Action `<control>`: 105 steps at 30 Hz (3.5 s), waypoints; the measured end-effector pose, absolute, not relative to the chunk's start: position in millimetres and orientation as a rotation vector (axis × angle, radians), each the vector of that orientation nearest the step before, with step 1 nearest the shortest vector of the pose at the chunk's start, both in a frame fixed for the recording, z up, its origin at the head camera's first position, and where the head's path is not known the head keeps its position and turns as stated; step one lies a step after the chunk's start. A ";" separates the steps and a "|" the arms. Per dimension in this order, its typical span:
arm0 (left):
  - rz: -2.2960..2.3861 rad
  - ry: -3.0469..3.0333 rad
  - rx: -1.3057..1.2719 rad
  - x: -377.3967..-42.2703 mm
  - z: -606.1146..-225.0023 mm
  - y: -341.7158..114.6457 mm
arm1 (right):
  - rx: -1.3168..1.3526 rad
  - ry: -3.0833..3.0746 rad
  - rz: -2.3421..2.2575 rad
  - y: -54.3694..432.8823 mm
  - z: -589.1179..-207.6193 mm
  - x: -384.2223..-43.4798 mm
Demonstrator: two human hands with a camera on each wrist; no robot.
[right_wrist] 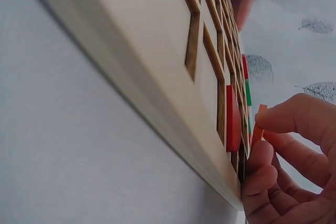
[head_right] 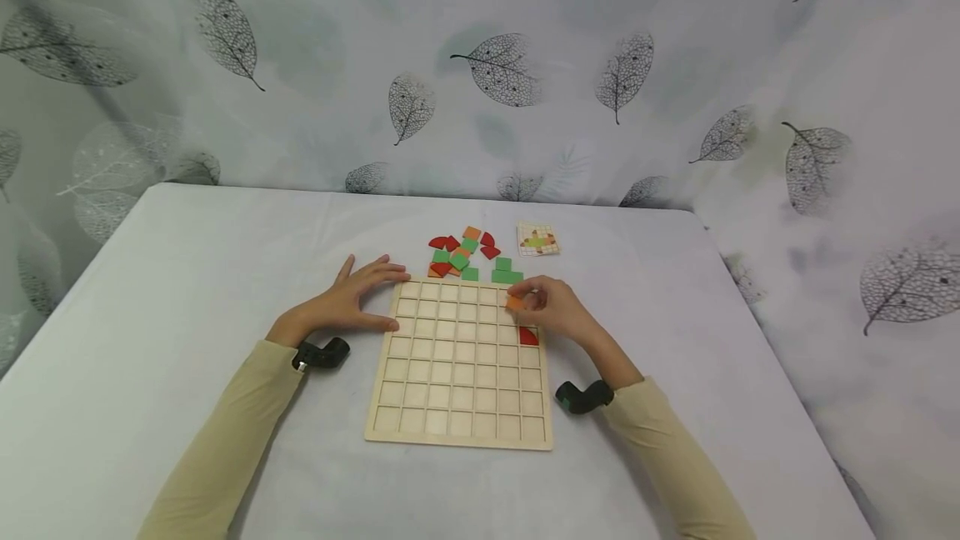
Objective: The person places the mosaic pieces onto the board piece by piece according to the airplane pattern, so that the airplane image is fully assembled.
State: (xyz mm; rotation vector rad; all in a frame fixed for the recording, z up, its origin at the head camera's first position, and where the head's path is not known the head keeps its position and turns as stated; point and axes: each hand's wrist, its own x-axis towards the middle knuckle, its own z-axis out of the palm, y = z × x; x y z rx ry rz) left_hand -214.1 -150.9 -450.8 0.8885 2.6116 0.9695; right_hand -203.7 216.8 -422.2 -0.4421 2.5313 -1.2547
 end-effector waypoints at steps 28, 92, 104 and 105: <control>0.964 2.609 0.861 -213.9 -449.6 -150.8 | -0.589 2.475 -1.239 232.8 -424.0 -185.5; 0.970 2.609 0.868 -215.2 -449.4 -150.2 | -0.813 2.258 -1.214 249.6 -423.6 -165.2; 0.970 2.608 0.869 -216.0 -451.4 -151.7 | -0.876 2.279 -1.249 245.8 -424.3 -167.5; 0.972 2.609 0.870 -216.1 -451.8 -151.8 | -0.883 2.286 -1.255 245.5 -425.0 -168.1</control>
